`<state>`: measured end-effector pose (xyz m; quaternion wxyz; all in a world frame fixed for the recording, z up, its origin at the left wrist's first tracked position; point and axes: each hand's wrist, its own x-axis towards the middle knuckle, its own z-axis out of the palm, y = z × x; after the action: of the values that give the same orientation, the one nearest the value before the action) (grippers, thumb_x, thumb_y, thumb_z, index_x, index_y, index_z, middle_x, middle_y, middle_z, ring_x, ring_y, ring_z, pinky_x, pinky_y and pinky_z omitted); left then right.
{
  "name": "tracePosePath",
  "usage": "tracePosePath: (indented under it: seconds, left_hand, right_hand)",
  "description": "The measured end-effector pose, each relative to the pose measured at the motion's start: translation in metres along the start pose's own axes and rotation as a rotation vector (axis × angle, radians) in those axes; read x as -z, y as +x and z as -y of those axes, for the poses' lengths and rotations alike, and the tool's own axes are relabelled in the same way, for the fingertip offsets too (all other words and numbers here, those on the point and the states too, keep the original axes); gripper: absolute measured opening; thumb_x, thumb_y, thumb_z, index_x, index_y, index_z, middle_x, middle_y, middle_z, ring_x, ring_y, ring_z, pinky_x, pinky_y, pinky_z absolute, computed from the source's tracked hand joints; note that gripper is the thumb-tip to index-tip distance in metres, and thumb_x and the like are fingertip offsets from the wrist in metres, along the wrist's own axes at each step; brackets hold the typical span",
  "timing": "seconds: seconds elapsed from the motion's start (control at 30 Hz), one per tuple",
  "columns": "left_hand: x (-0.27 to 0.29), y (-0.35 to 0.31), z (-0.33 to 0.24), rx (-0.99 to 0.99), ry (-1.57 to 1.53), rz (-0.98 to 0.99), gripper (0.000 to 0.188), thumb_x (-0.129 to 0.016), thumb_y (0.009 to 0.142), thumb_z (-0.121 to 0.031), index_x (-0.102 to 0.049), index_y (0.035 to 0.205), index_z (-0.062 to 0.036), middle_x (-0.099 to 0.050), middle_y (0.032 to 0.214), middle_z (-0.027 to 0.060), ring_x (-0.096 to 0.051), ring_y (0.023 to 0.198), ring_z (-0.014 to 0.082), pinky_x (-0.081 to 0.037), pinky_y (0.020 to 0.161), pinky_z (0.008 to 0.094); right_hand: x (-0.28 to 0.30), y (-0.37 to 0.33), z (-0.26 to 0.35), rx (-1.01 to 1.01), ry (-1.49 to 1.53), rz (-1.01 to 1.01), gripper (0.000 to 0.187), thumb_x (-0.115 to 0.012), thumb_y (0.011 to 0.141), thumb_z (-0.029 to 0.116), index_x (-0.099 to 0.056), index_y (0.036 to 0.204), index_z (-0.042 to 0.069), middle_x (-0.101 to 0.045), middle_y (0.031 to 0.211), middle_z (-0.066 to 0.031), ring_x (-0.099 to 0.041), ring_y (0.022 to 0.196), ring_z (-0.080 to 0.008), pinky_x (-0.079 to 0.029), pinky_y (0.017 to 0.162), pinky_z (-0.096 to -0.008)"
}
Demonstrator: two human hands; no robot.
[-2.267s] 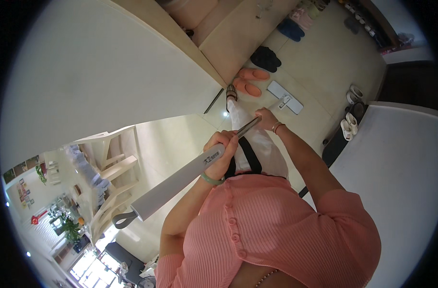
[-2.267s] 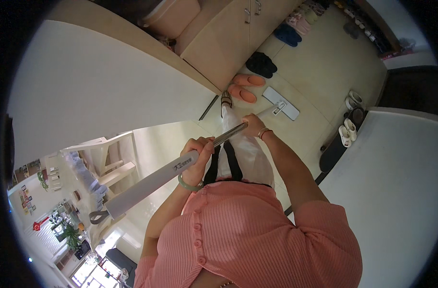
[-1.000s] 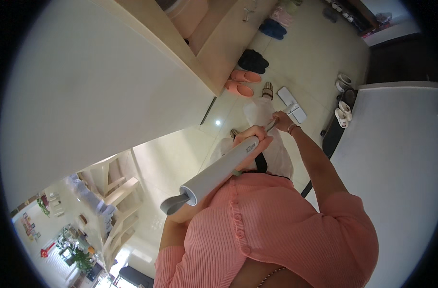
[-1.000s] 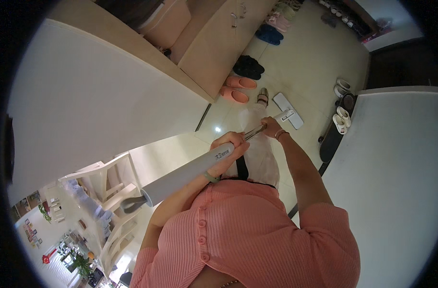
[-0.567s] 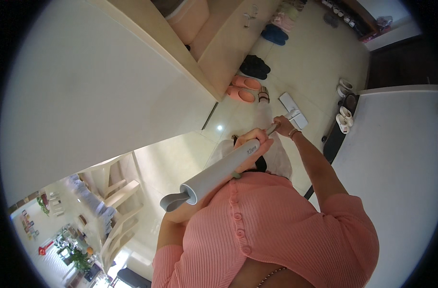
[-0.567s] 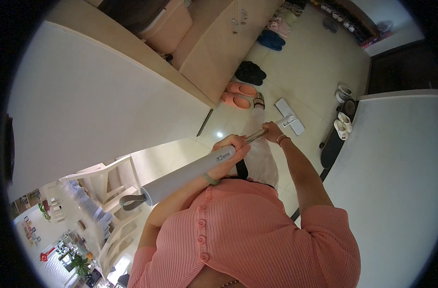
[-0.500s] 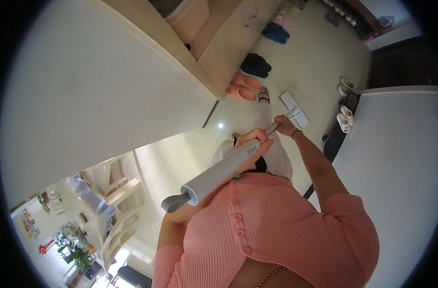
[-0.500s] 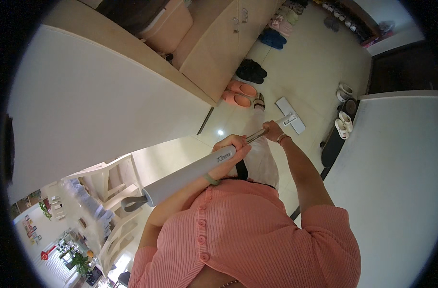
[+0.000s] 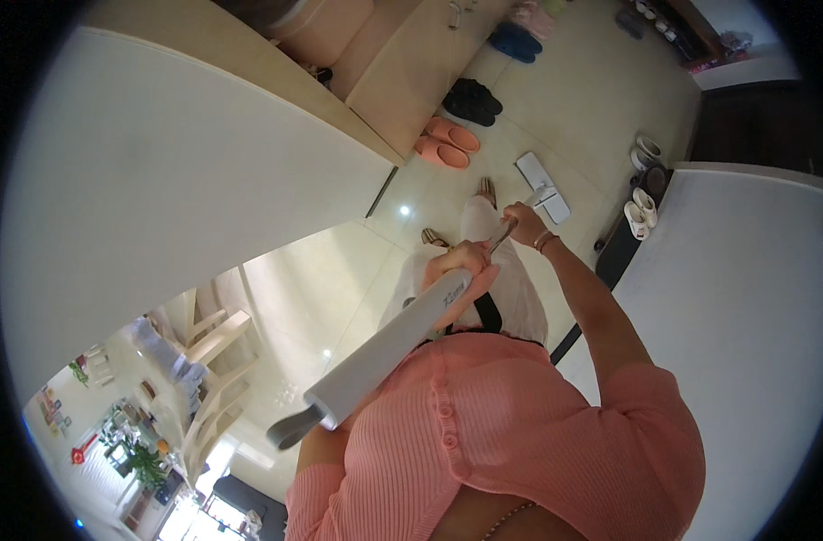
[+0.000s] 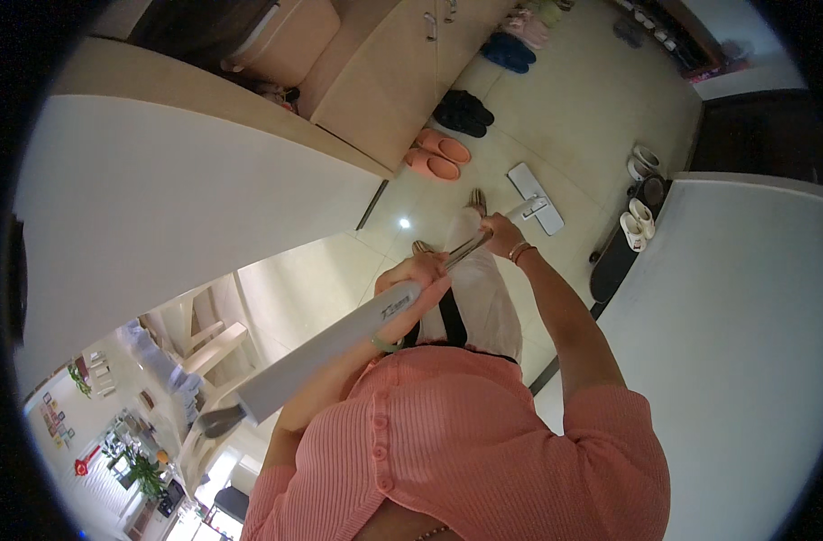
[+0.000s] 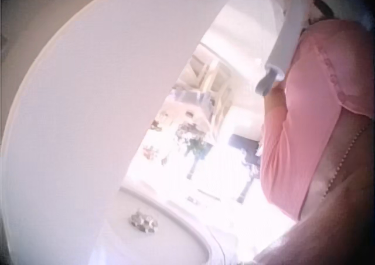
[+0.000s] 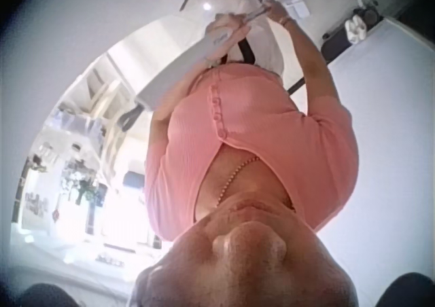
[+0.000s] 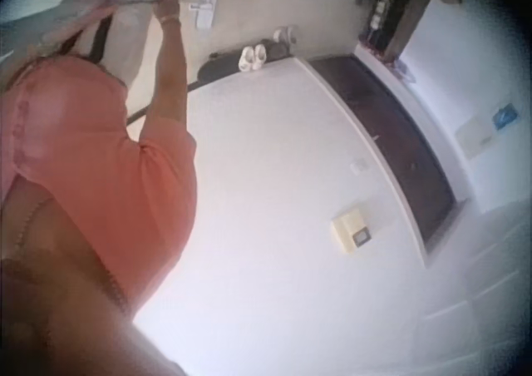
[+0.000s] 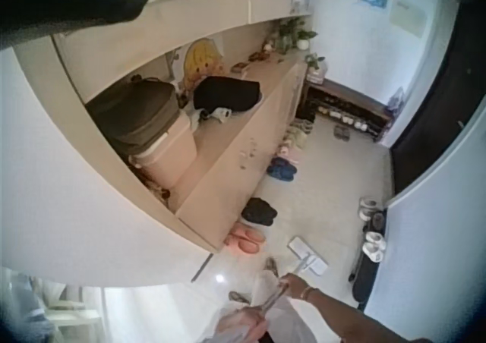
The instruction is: The person mops the tiled floor in a living room using a flat mop. They move the mop back and forth across the floor, navigating around furniture and a standing fan. The person briefly repositions the fan to clean underneath it before resuming mopping.
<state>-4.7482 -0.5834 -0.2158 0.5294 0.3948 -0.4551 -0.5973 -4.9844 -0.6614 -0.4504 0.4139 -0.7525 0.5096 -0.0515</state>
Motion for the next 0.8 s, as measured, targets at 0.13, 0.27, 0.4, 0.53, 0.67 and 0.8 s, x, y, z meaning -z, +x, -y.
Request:
tracePosePath:
  seconds: [0.13, 0.27, 0.4, 0.53, 0.67, 0.8]
  left_hand:
    - [-0.012, 0.001, -0.001, -0.121, -0.034, -0.059, 0.022, -0.060, 0.086, 0.006, -0.047, 0.072, -0.0064, -0.054, 0.074, 0.0041, -0.055, 0.076, 0.0187, -0.039, 0.102, 0.0479]
    - [-0.037, 0.017, 0.021, -0.150, -0.067, -0.166, 0.024, -0.065, 0.081, 0.008, -0.048, 0.071, -0.0057, -0.055, 0.075, 0.0056, -0.055, 0.074, 0.0170, -0.044, 0.093, 0.0411]
    - [-0.086, 0.049, 0.051, -0.208, 0.045, -0.208, 0.027, -0.066, 0.077, 0.011, -0.047, 0.071, -0.0068, -0.053, 0.070, 0.0035, -0.052, 0.068, 0.0185, -0.045, 0.088, 0.0409]
    - [-0.107, 0.057, 0.081, -0.255, 0.133, -0.302, 0.028, -0.064, 0.076, 0.014, -0.046, 0.070, -0.0067, -0.053, 0.070, 0.0043, -0.052, 0.067, 0.0200, -0.047, 0.081, 0.0391]
    - [-0.118, 0.039, 0.095, -0.261, 0.031, -0.353, 0.026, -0.061, 0.078, 0.015, -0.046, 0.070, -0.0050, -0.052, 0.070, 0.0059, -0.053, 0.068, 0.0203, -0.046, 0.084, 0.0400]
    - [-0.111, 0.001, 0.090, -0.189, 0.083, -0.418, 0.026, -0.054, 0.081, 0.016, -0.043, 0.074, -0.0056, -0.051, 0.073, 0.0076, -0.051, 0.073, 0.0219, -0.043, 0.090, 0.0443]
  right_hand:
    - [0.021, 0.006, 0.005, 0.061, -0.037, 0.056, 0.006, -0.059, 0.078, 0.010, -0.061, 0.078, 0.004, -0.062, 0.083, -0.0129, -0.057, 0.088, -0.0321, -0.049, 0.075, -0.0398]
    - [0.050, 0.037, -0.026, 0.136, -0.084, 0.069, 0.009, -0.061, 0.078, 0.013, -0.059, 0.076, 0.004, -0.062, 0.084, -0.0121, -0.057, 0.088, -0.0313, -0.049, 0.075, -0.0399]
    - [0.077, 0.057, -0.074, 0.253, -0.062, -0.068, 0.021, -0.067, 0.077, 0.015, -0.051, 0.068, 0.004, -0.054, 0.072, -0.0106, -0.053, 0.078, -0.0308, -0.044, 0.072, -0.0386]
    - [0.099, 0.070, -0.076, 0.148, 0.006, 0.149, 0.015, -0.064, 0.077, 0.013, -0.054, 0.070, 0.006, -0.057, 0.077, -0.0104, -0.056, 0.085, -0.0288, -0.045, 0.078, -0.0382]
    - [0.096, 0.077, -0.102, 0.273, -0.235, 0.346, 0.013, -0.061, 0.077, 0.019, -0.060, 0.078, 0.006, -0.061, 0.085, -0.0099, -0.058, 0.091, -0.0291, -0.048, 0.080, -0.0382]
    - [0.068, 0.059, -0.079, 0.230, -0.414, 0.460, 0.018, -0.059, 0.078, 0.025, -0.064, 0.079, 0.008, -0.063, 0.087, -0.0088, -0.057, 0.096, -0.0294, -0.050, 0.081, -0.0402]
